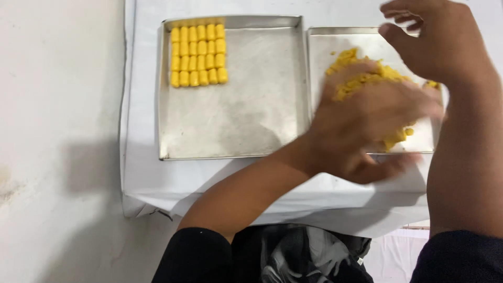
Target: Shaping yellow dough into small cylinders and arranging them in a baking tray
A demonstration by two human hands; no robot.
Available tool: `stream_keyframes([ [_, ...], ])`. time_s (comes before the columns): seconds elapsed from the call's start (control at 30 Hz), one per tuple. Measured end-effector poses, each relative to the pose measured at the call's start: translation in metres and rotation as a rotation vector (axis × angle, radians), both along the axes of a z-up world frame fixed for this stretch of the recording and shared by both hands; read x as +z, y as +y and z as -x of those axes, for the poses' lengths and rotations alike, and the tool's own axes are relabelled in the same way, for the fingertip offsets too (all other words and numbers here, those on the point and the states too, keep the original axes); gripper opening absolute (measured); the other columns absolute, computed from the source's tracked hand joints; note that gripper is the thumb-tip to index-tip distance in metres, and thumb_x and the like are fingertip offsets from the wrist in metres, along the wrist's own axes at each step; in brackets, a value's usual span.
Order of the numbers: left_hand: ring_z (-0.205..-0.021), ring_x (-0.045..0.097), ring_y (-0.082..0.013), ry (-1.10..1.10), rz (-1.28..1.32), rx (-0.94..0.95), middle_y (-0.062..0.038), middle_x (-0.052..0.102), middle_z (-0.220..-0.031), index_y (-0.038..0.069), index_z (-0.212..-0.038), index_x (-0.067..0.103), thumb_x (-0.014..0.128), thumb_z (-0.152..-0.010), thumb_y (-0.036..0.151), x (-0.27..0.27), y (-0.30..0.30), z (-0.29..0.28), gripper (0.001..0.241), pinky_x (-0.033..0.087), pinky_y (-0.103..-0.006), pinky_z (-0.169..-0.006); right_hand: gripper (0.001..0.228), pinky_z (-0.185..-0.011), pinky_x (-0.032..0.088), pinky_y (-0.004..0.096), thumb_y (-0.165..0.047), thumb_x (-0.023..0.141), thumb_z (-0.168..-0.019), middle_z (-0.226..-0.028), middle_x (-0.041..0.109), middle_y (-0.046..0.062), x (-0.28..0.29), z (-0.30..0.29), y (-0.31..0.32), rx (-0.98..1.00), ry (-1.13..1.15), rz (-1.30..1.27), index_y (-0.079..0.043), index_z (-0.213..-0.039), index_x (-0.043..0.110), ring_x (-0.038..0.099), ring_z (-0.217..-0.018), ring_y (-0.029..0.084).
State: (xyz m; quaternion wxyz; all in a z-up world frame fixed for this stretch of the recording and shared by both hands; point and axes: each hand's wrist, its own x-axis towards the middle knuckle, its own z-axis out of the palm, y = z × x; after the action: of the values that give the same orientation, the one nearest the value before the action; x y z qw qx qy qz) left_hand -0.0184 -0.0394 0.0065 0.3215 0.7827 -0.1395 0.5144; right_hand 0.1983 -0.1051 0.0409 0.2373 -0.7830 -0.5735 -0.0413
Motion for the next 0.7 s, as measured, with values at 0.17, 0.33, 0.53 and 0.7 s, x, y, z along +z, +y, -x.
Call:
stream_keyframes([
  [0.17,-0.134,0.058,-0.0214,0.181,0.03,0.312,-0.001,0.067,-0.133,0.022,-0.095,0.078,0.058,-0.101,0.032,0.021,0.023,-0.001,0.024,0.018,-0.0437,-0.127,0.045,-0.076,0.057,0.042,-0.031,0.072,-0.098,-0.113,0.074,0.017,-0.015,-0.025,-0.029,-0.27,0.44,0.211,-0.011,-0.138,0.067,0.072,-0.102,0.028],
  [0.33,-0.145,0.052,-0.0174,0.192,0.134,0.323,0.002,0.069,-0.136,0.026,-0.055,0.073,0.051,-0.098,0.011,0.01,0.035,-0.005,0.051,0.013,-0.0392,-0.13,0.047,-0.093,0.056,0.042,-0.034,0.067,-0.098,-0.131,0.07,0.015,-0.03,-0.034,-0.024,-0.026,0.308,0.277,-0.01,-0.139,0.065,0.07,-0.113,0.032],
  [0.53,-0.151,0.045,-0.0136,0.217,0.364,0.247,0.0,0.065,-0.144,0.015,-0.08,0.084,0.039,-0.102,0.008,0.0,0.039,-0.001,0.051,0.007,-0.038,-0.134,0.04,-0.093,0.054,0.045,-0.037,0.062,-0.101,-0.128,0.071,0.012,-0.026,-0.019,-0.014,-0.065,0.334,0.412,-0.021,-0.136,0.069,0.068,-0.112,0.032],
  [0.7,-0.15,0.046,-0.0174,0.274,0.371,0.222,-0.005,0.059,-0.15,0.011,-0.105,0.083,0.026,-0.112,0.02,0.0,0.037,-0.006,0.058,0.006,-0.0427,-0.133,0.039,-0.091,0.054,0.044,-0.037,0.06,-0.1,-0.122,0.074,0.012,-0.031,-0.019,0.004,0.004,0.329,0.365,-0.021,-0.135,0.069,0.07,-0.106,0.031],
])
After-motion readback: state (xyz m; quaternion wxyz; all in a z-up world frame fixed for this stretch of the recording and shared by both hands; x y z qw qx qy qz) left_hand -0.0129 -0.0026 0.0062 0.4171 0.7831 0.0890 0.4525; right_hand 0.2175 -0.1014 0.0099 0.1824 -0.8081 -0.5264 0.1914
